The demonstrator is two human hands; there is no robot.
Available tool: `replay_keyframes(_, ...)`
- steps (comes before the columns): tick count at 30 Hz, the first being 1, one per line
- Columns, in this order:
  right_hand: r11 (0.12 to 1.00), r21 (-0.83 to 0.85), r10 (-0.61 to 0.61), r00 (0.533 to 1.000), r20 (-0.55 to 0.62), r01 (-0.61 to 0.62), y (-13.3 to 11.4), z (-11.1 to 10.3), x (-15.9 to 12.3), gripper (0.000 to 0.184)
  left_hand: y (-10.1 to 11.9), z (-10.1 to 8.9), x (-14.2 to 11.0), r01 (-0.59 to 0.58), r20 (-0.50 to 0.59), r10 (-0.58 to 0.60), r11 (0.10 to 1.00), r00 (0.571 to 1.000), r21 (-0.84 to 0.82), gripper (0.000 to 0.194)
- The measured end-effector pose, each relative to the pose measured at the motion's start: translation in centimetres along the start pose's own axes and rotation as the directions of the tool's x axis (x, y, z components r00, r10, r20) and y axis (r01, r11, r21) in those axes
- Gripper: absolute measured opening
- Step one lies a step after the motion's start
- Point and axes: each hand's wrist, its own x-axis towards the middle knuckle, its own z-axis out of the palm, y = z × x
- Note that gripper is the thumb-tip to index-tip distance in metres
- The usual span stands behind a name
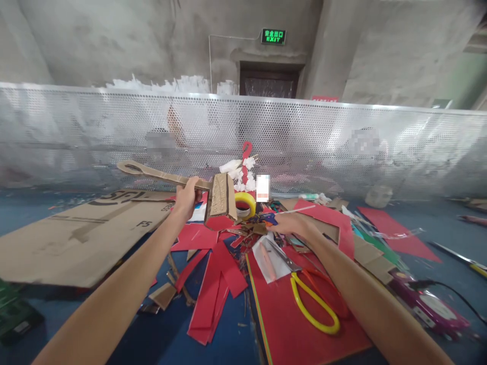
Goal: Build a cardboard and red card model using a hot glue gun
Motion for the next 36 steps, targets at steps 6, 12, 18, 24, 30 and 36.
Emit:
replay_keyframes(6,0.996,-0.088,0.005,1.000,0.030,-0.002,-1.9,-0.8,-1.4,0.029,-0.3,-0.1,0.2,-0.028,0.025,0.027,0.998,0.999,0.055,0.025)
replay_keyframes(12,0.956,-0.216,-0.182,0.978,0.103,0.200,-8.3,-1.6,-3.9,0.038,-0.7,-0.4,0.5,-0.073,0.008,0.072,0.995,0.997,0.072,0.024)
replay_keyframes(18,0.893,-0.345,-0.236,0.954,0.185,0.288,-14.4,4.9,-6.9,0.075,-0.7,-0.6,0.6,-0.085,-0.025,0.087,0.995,0.996,0.059,0.024)
replay_keyframes(24,0.897,-0.338,-0.231,0.954,0.193,0.286,-14.1,6.8,-6.6,0.070,-1.1,-1.1,0.9,-0.088,-0.019,0.090,0.993,0.996,0.081,0.026)
replay_keyframes(30,0.924,-0.241,-0.247,0.944,0.217,0.297,-12.8,6.0,-5.3,0.043,-0.7,-1.1,0.7,-0.081,-0.040,0.085,0.993,0.996,0.087,0.026)
replay_keyframes(36,0.937,0.026,-0.346,0.918,0.196,0.348,-12.2,4.6,-4.4,0.016,-0.2,-1.2,0.4,-0.092,-0.010,0.094,0.991,0.996,0.093,0.025)
